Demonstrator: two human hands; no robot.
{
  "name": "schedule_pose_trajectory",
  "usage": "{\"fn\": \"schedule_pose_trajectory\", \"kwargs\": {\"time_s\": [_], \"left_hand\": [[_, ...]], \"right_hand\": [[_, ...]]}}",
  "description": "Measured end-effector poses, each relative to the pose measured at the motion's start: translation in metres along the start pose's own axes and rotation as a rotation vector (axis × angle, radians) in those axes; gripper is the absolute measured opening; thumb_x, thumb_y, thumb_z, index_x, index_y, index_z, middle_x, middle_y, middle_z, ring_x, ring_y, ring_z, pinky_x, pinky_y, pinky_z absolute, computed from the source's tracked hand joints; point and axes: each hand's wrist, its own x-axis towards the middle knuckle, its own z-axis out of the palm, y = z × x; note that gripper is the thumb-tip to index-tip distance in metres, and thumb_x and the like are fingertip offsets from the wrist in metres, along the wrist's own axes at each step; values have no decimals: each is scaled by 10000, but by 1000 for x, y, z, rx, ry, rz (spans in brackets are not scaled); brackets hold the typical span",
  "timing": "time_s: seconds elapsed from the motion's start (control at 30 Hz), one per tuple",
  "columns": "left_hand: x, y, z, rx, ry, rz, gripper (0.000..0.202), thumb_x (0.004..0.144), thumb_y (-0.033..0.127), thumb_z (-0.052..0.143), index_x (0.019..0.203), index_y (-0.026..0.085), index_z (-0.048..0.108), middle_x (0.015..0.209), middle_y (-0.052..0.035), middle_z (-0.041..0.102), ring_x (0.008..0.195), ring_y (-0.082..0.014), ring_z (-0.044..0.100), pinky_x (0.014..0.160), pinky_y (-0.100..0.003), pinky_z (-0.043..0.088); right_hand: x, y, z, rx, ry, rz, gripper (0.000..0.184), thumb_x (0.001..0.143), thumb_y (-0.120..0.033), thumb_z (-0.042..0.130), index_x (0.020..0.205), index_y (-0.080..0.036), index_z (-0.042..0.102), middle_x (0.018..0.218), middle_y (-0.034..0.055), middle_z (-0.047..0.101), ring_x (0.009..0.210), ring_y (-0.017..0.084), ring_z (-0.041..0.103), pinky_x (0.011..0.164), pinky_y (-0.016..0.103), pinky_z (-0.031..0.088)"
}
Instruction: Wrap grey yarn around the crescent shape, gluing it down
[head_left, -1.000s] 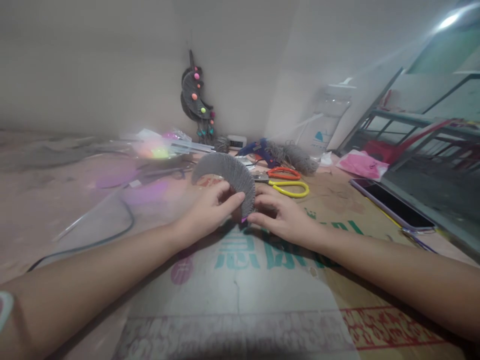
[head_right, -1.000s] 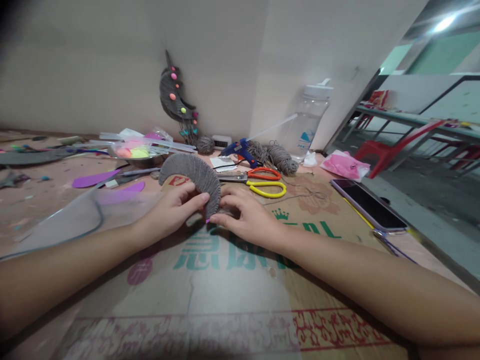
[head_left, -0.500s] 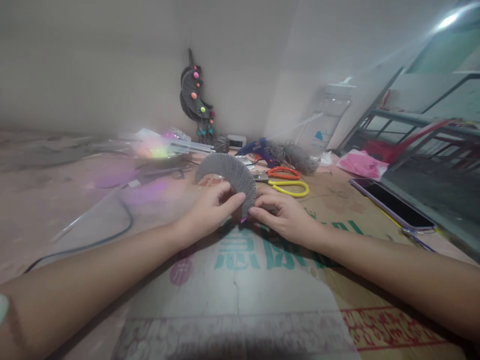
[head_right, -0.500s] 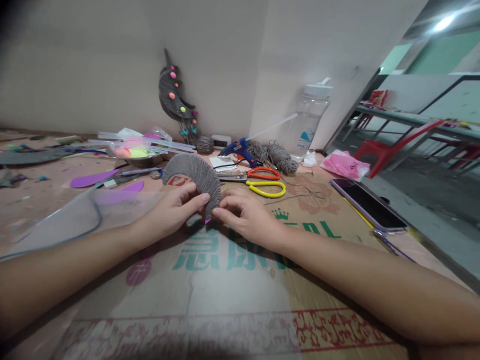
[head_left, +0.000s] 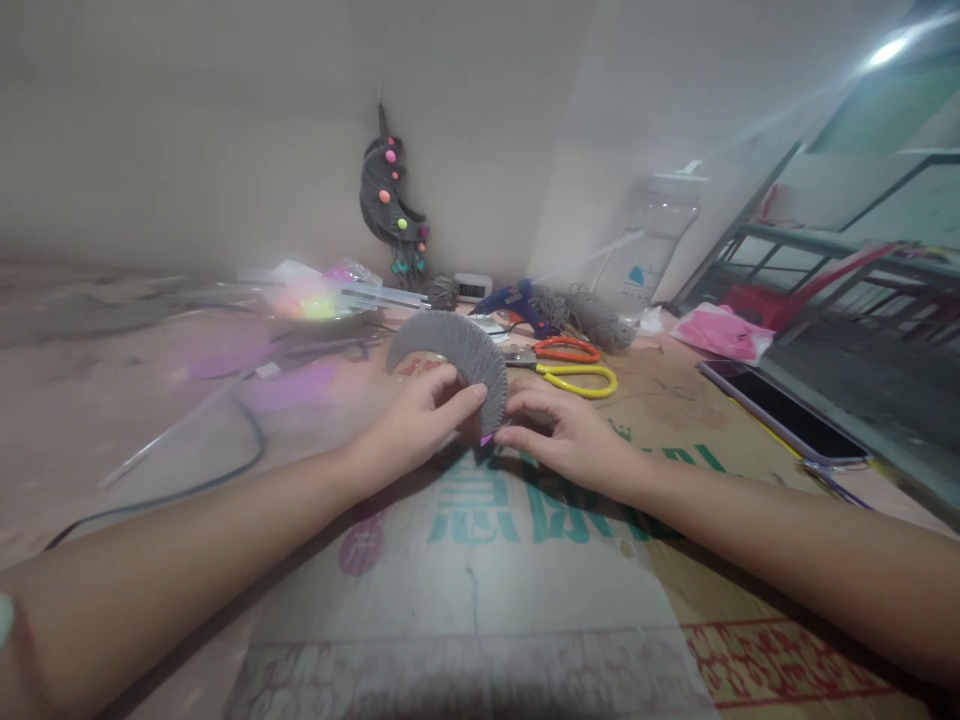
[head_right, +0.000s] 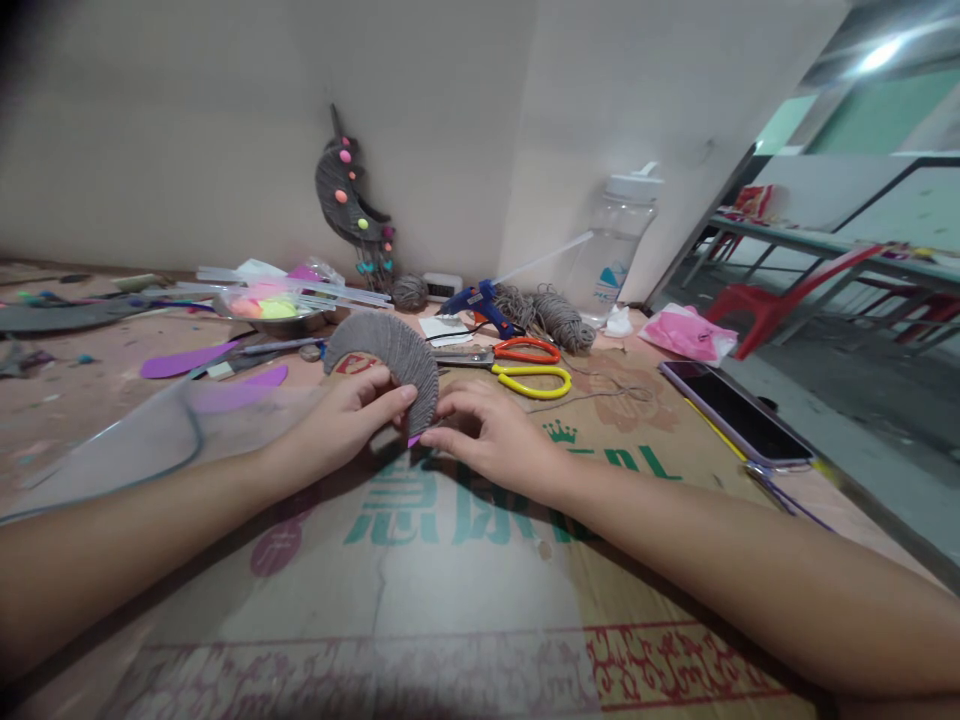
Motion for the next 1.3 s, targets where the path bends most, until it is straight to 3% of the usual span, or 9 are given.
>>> {"fn": "schedule_pose_trajectory", "kwargs": {"time_s": [0.3,0.67,0.9,1.03,1.17,1.3], "left_hand": [[-1,-4,1,14,-23,2,348,855,464,535,637,199,477,588,25,533,578,-133,493,570,-275,378],[-1,-2,-1,-20,-54,-23,364,860,480,541,641,191,512,599,8,596,591,-138,533,587,-265,414],[3,0,-4,-81,-89,-45,367,848,431,556,569,192,549,581,-6,603,594,-144,542,633,-269,451],[4,-3,-7,-186,-168,-71,364,836,427,586,563,187,575,592,-3,586,558,-129,508,589,-257,420],[5,-14,-7,-304,-193,-104,347,838,432,617,602,178,600,628,-6,588,559,-115,497,527,-237,370],[6,-22,-4,-476,-168,-165,315,816,417,661,636,171,582,648,-4,583,594,-109,527,541,-220,390]], "right_hand": [[0,-5,-1,-8,17,-35,122,891,-248,636,789,-184,656,869,29,665,860,169,611,810,316,470],[0,-2,-3,59,-12,-61,159,922,-235,598,815,-184,705,883,31,682,871,165,622,806,292,468],[1,0,-1,35,0,0,156,918,-249,602,804,-181,686,792,7,662,772,144,593,753,272,442],[2,3,-1,37,-10,7,187,920,-310,597,821,-174,680,809,22,675,791,159,598,751,287,443],[0,4,-3,110,-30,14,340,946,-471,526,837,-177,658,812,33,673,773,167,609,736,296,469],[-3,3,-5,257,51,32,525,939,-642,401,1034,-182,634,999,78,676,943,197,633,850,332,500]]}}
